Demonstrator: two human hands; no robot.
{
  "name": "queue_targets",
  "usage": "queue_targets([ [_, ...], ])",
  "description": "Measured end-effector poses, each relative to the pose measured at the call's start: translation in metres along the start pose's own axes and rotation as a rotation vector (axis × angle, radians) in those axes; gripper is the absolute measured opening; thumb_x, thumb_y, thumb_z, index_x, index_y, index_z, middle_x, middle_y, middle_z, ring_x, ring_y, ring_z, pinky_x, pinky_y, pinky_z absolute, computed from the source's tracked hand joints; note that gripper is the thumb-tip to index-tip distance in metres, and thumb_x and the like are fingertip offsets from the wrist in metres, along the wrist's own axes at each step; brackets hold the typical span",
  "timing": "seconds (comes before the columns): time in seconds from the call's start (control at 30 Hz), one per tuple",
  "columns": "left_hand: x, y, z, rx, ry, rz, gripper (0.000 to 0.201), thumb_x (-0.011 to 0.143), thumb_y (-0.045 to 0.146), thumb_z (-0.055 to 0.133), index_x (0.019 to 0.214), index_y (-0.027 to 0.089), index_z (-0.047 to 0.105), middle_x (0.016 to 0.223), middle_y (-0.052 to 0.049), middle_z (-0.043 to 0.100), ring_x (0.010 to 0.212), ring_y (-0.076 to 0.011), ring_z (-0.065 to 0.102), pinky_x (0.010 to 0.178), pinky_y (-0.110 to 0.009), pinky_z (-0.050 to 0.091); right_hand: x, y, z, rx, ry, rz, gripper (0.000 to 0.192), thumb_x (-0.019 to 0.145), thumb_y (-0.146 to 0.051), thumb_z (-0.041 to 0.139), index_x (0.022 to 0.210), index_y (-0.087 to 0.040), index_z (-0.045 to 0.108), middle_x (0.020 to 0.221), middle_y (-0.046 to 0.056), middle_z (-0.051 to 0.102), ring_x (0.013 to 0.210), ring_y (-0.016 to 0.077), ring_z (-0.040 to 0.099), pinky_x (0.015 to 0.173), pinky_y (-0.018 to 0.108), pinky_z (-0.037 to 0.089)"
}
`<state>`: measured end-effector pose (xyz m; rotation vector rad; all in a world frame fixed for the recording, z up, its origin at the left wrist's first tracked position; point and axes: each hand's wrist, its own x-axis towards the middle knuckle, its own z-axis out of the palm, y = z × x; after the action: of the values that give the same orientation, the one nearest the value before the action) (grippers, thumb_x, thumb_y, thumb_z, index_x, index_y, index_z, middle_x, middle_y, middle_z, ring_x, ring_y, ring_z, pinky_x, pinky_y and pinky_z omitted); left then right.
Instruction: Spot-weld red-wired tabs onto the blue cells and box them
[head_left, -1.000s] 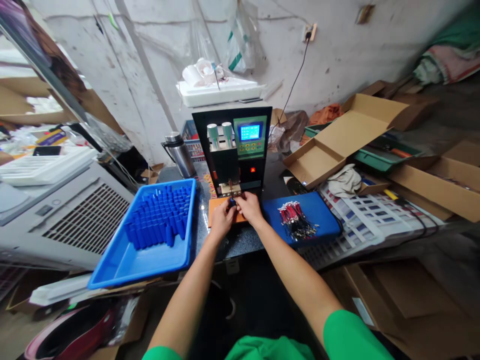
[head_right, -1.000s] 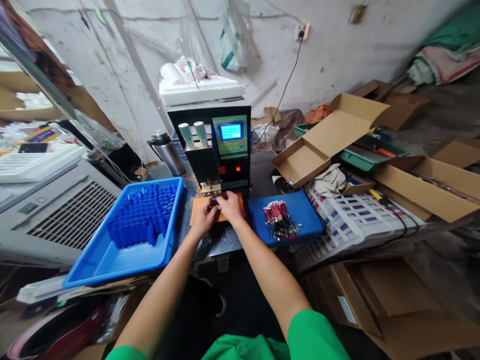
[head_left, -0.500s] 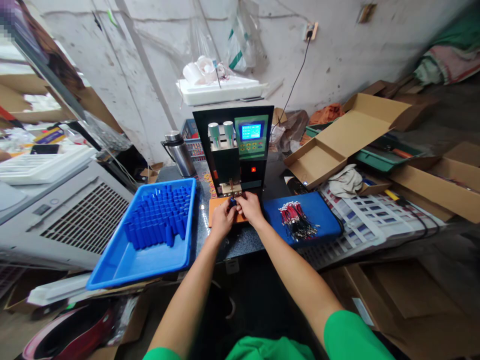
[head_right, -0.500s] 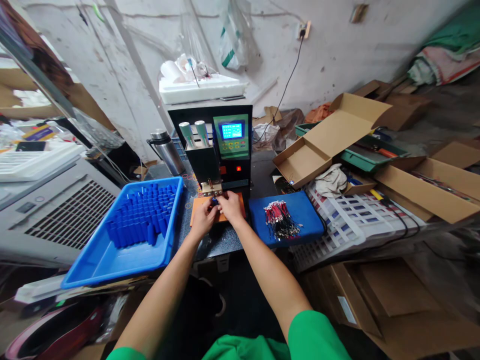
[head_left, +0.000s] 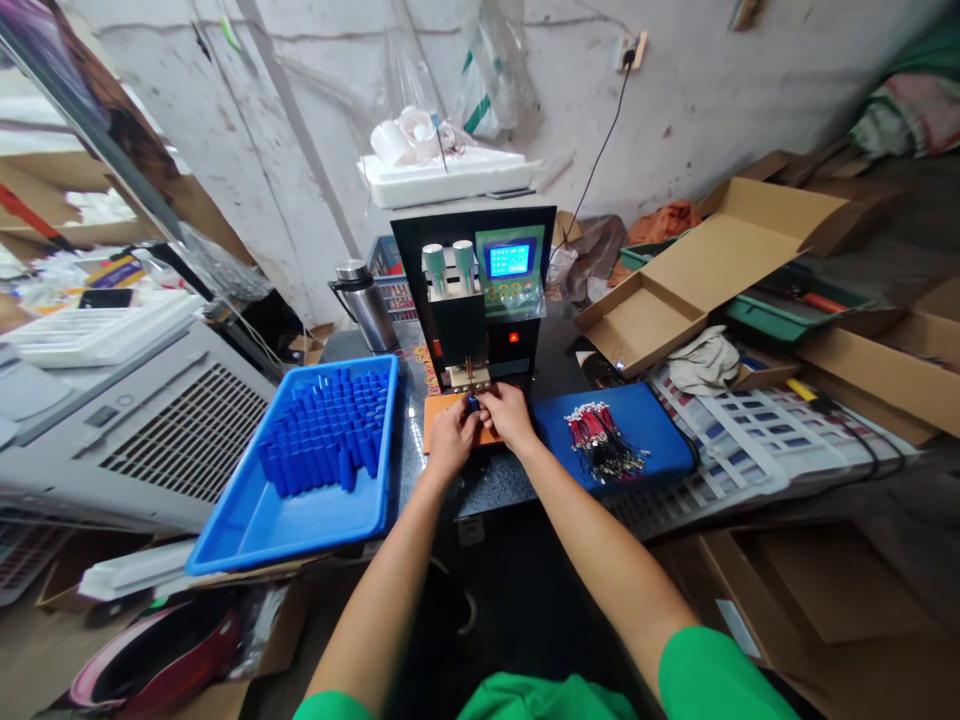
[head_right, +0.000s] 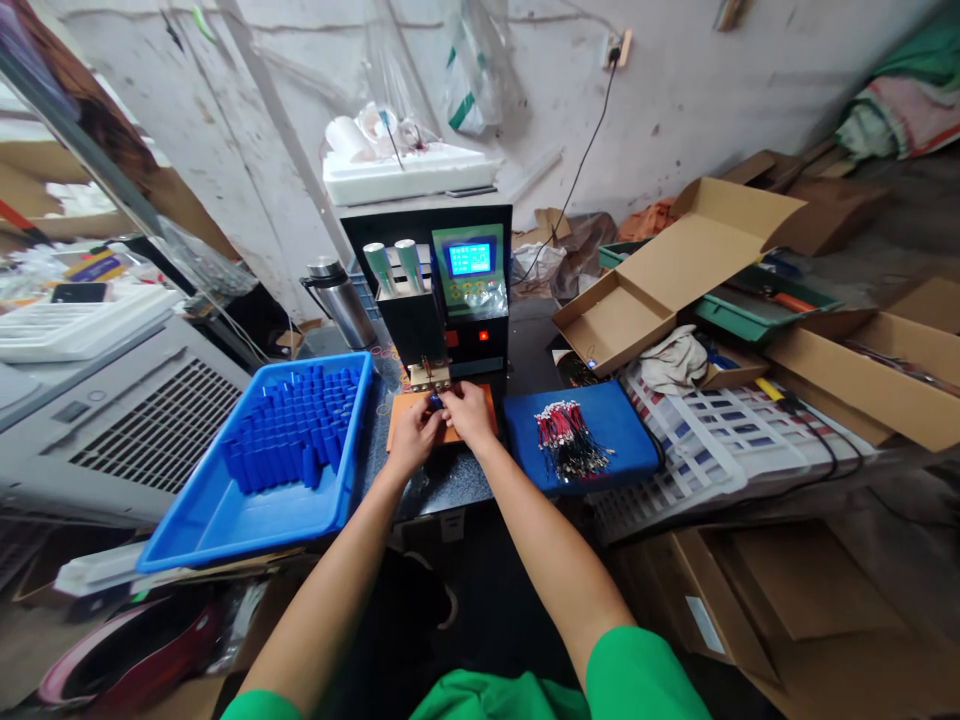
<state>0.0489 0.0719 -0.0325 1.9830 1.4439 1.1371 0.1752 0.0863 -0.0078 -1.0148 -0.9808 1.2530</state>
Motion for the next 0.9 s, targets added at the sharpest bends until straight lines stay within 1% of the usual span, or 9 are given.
queue_targets([
  [0.13,-0.001,0.001,-0.001,-0.01,0.001,0.006,0.027,0.09,0.022,0.054,0.114,0.018,0.067,0.089,-0.006,0.072,0.081,-0.0204,0.066,0.075,-0.029,0.049,0.0,0.001,0.0,-0.014,0.003,-0.003,0.026,0.069,-0.039,0.071,0.065,-0.019,0.054,0.054,-0.005,0.054,0.041,0.0071,0.048,0.035,0.016,0.038],
  [0.23,-0.001,0.001,-0.001,-0.003,-0.003,0.003,0.025,0.09,0.023,0.054,0.111,0.017,0.067,0.086,-0.006,0.072,0.078,-0.0202,0.066,0.072,-0.028,0.048,-0.001,0.001,-0.001,-0.028,0.001,0.002,0.027,0.07,-0.04,0.07,0.066,-0.019,0.054,0.053,-0.005,0.053,0.042,0.0073,0.048,0.036,0.017,0.038],
  [0.33,0.0,0.001,-0.001,0.02,-0.002,-0.022,0.027,0.09,0.024,0.054,0.113,0.018,0.067,0.084,-0.006,0.071,0.074,-0.0193,0.064,0.069,-0.027,0.046,-0.002,0.002,-0.002,-0.044,-0.01,0.009,0.029,0.073,-0.043,0.07,0.068,-0.02,0.053,0.051,-0.006,0.052,0.041,0.0077,0.047,0.036,0.017,0.038],
  [0.53,0.0,0.003,-0.001,0.029,0.012,-0.03,0.026,0.089,0.023,0.055,0.112,0.018,0.068,0.083,-0.005,0.071,0.073,-0.019,0.064,0.068,-0.027,0.047,-0.004,0.005,-0.003,-0.178,0.009,-0.027,0.024,0.08,-0.043,0.062,0.074,-0.02,0.058,0.054,-0.006,0.055,0.043,0.0101,0.052,0.039,0.019,0.041],
  [0.63,0.0,0.006,-0.001,0.029,0.033,-0.04,0.023,0.088,0.024,0.057,0.107,0.018,0.069,0.081,-0.005,0.071,0.073,-0.0187,0.064,0.068,-0.027,0.046,-0.01,0.002,-0.005,-0.323,0.013,-0.1,0.02,0.084,-0.04,0.059,0.08,-0.021,0.062,0.063,-0.002,0.063,0.053,0.0132,0.059,0.049,0.022,0.046],
  [0.7,0.0,0.008,-0.001,0.037,0.038,-0.038,0.018,0.088,0.026,0.059,0.099,0.018,0.07,0.079,-0.005,0.07,0.073,-0.0182,0.063,0.066,-0.026,0.046,-0.016,-0.002,-0.006,-0.486,0.02,-0.198,0.017,0.084,-0.037,0.06,0.083,-0.021,0.064,0.072,0.001,0.068,0.064,0.0154,0.063,0.06,0.024,0.049],
  [0.77,-0.001,0.009,-0.001,0.056,0.042,-0.039,0.015,0.086,0.028,0.061,0.092,0.018,0.07,0.076,-0.004,0.068,0.071,-0.0176,0.063,0.065,-0.025,0.045,-0.022,-0.006,-0.006,-0.67,0.03,-0.289,0.014,0.084,-0.034,0.063,0.082,-0.02,0.064,0.079,0.004,0.069,0.074,0.0179,0.064,0.07,0.027,0.049],
  [0.83,-0.001,0.009,-0.001,0.071,0.049,-0.034,0.014,0.084,0.03,0.063,0.088,0.017,0.069,0.074,-0.004,0.067,0.07,-0.0174,0.063,0.066,-0.026,0.046,-0.026,-0.009,-0.005,-0.817,0.041,-0.335,0.015,0.085,-0.033,0.064,0.077,-0.02,0.063,0.079,0.006,0.068,0.077,0.0197,0.063,0.073,0.028,0.047],
  [0.9,-0.002,0.008,-0.002,0.052,0.044,0.003,0.018,0.083,0.032,0.065,0.093,0.017,0.069,0.078,-0.005,0.069,0.074,-0.0181,0.064,0.069,-0.027,0.048,-0.028,-0.012,-0.006,-0.896,0.047,-0.357,0.02,0.087,-0.033,0.062,0.071,-0.02,0.062,0.077,0.007,0.067,0.075,0.0199,0.062,0.074,0.028,0.045],
])
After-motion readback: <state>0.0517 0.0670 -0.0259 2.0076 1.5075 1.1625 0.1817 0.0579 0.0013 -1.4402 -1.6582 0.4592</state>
